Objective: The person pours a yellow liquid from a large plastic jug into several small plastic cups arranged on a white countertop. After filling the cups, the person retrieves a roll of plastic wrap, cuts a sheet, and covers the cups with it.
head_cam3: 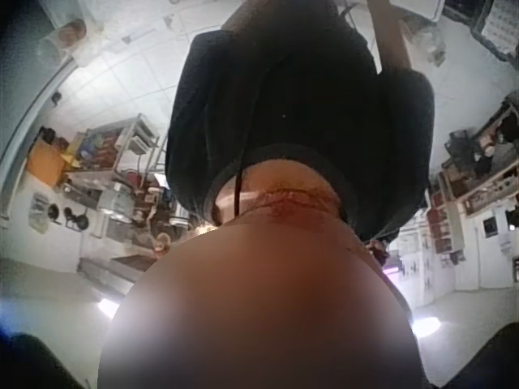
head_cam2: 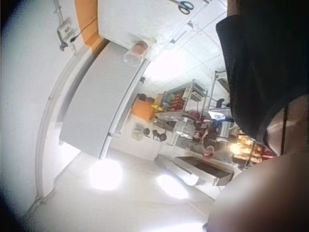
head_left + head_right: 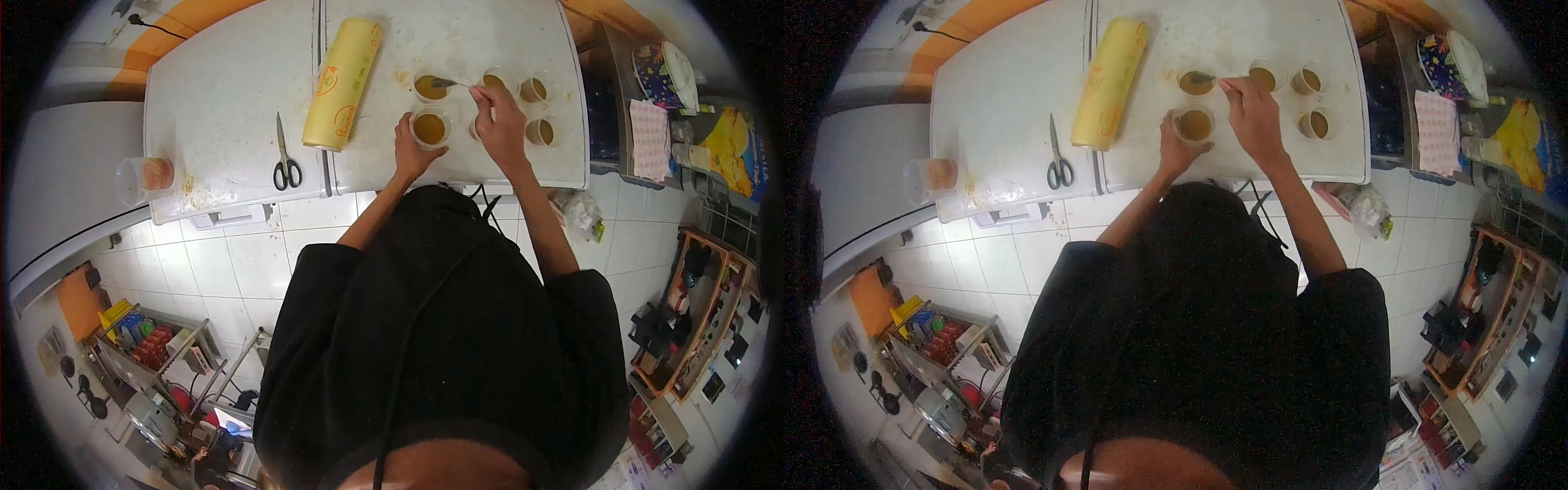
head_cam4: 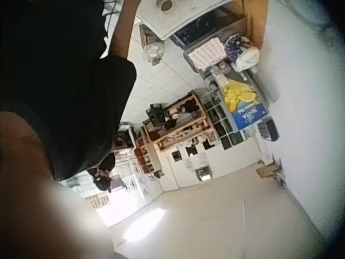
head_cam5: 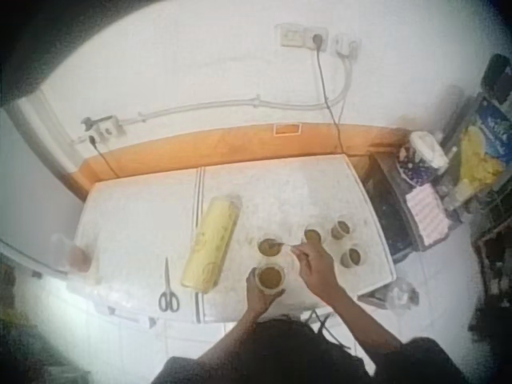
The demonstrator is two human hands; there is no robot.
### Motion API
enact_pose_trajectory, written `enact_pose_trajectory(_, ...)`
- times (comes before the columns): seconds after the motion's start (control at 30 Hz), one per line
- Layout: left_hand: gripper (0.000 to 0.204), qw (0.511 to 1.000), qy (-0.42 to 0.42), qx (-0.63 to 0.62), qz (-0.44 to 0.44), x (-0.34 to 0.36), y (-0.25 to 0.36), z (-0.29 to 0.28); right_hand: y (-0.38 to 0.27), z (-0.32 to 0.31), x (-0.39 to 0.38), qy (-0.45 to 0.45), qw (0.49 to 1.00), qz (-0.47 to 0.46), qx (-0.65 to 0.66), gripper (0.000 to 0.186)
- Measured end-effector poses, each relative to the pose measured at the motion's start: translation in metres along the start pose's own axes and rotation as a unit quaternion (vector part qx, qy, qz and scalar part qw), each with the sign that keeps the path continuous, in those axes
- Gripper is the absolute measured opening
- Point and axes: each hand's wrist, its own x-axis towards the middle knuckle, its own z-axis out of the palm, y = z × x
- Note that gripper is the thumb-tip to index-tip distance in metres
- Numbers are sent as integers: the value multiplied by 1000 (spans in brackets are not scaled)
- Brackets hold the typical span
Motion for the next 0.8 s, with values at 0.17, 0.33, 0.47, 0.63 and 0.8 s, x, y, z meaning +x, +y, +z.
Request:
enact_pose_trajectory(0.17,86,999,-21,-34,-15,7,7,-4,-7,2,-38,-71,996,47,4,8)
enact_pose_trajectory(0.33,75,998,-31,-62,1,10,4,-4,25,41,-63,-108,994,7,-2,9)
enact_pose_trajectory(0.47,72,997,-21,-69,10,9,4,-5,35,47,-70,-149,987,-3,-52,9)
enact_pose_trajectory(0.63,68,997,-23,-64,22,9,3,-6,29,50,-64,-130,991,-4,-18,8)
enact_pose_trajectory(0.8,67,999,-17,-40,22,9,7,-4,32,52,-58,-123,992,-3,-40,7)
